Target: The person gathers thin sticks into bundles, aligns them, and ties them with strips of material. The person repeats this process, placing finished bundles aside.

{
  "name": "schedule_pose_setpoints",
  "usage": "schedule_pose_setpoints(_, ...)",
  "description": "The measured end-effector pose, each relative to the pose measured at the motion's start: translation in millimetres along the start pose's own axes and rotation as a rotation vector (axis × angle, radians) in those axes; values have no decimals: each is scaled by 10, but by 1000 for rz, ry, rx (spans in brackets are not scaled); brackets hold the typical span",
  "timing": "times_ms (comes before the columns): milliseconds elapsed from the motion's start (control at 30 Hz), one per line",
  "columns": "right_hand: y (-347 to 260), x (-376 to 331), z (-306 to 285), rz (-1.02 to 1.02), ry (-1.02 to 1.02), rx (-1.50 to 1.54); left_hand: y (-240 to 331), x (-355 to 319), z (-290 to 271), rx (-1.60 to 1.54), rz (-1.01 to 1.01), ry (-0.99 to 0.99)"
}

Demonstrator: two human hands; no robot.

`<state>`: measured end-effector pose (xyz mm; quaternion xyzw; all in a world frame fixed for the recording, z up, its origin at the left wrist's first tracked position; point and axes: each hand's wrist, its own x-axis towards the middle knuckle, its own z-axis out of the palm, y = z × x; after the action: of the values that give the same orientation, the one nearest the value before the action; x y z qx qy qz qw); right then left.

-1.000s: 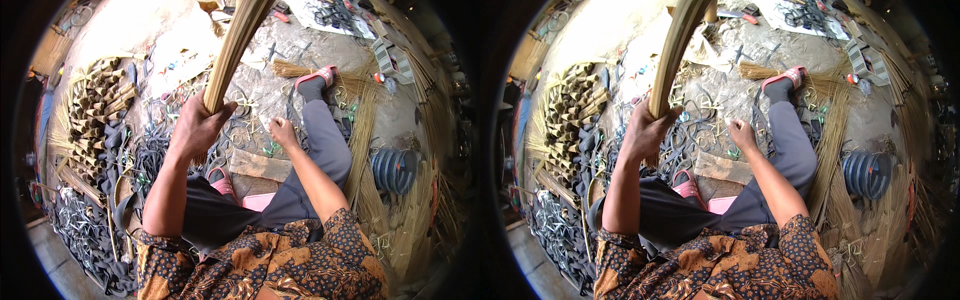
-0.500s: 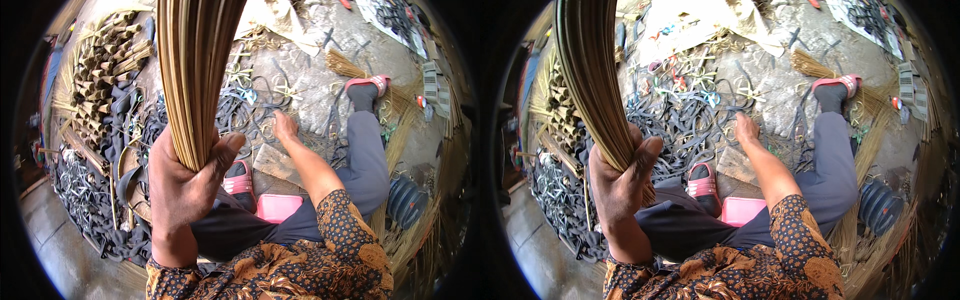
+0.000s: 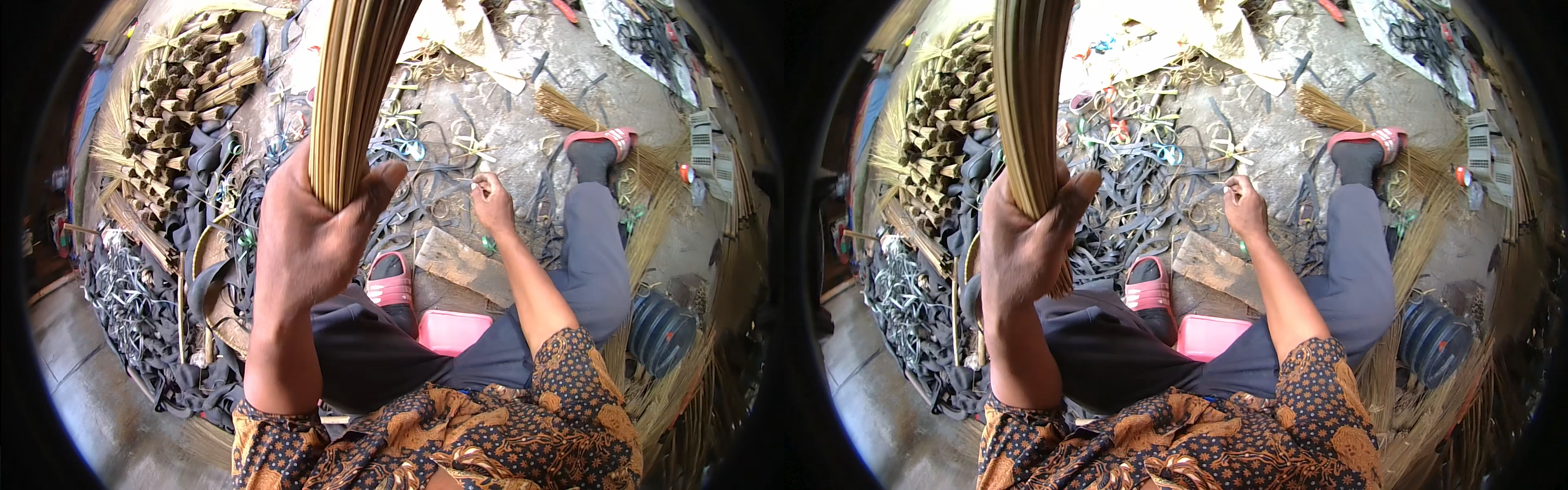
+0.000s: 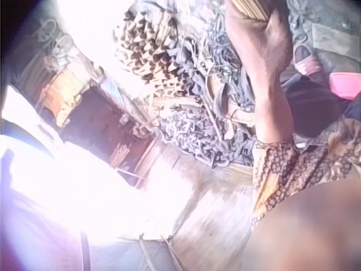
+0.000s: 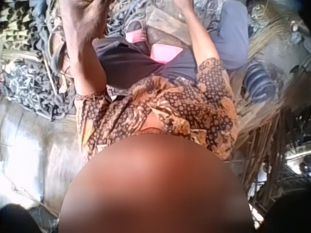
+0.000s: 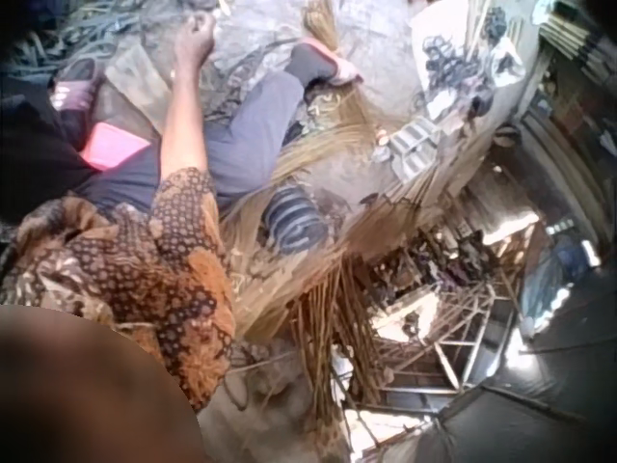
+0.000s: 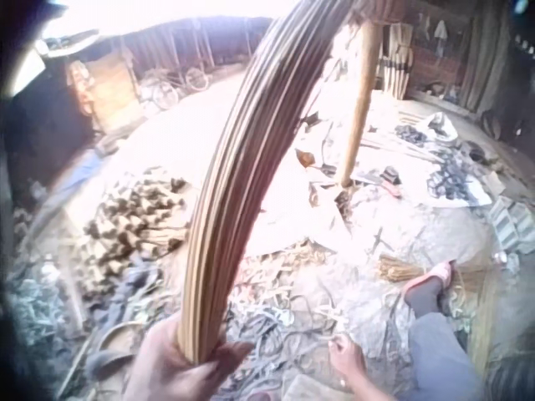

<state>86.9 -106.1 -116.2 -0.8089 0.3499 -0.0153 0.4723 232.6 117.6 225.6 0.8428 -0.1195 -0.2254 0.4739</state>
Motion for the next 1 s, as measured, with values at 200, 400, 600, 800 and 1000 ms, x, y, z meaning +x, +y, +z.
schedule_pose_setpoints(200, -140, -366, -468, 81, 59, 790, 25, -55, 56, -2, 186, 19)
schedule_pose_setpoints(400, -808, -797, -401, 67, 7, 768, 101, -201, 57, 12, 210, 57)
schedule_pose_setpoints(600, -1575, -1185, 596, -20, -346, 981, 77, -179, 59, 22, 207, 89)
schedule_pose_setpoints(800, -1250, -754, 801, -30, -317, 134, 12, -107, -29, 32, 136, 90)
schedule_pose_setpoints(1000, -372, 217, 432, 483, -114, -169, -36, -99, -57, -113, 69, 100)
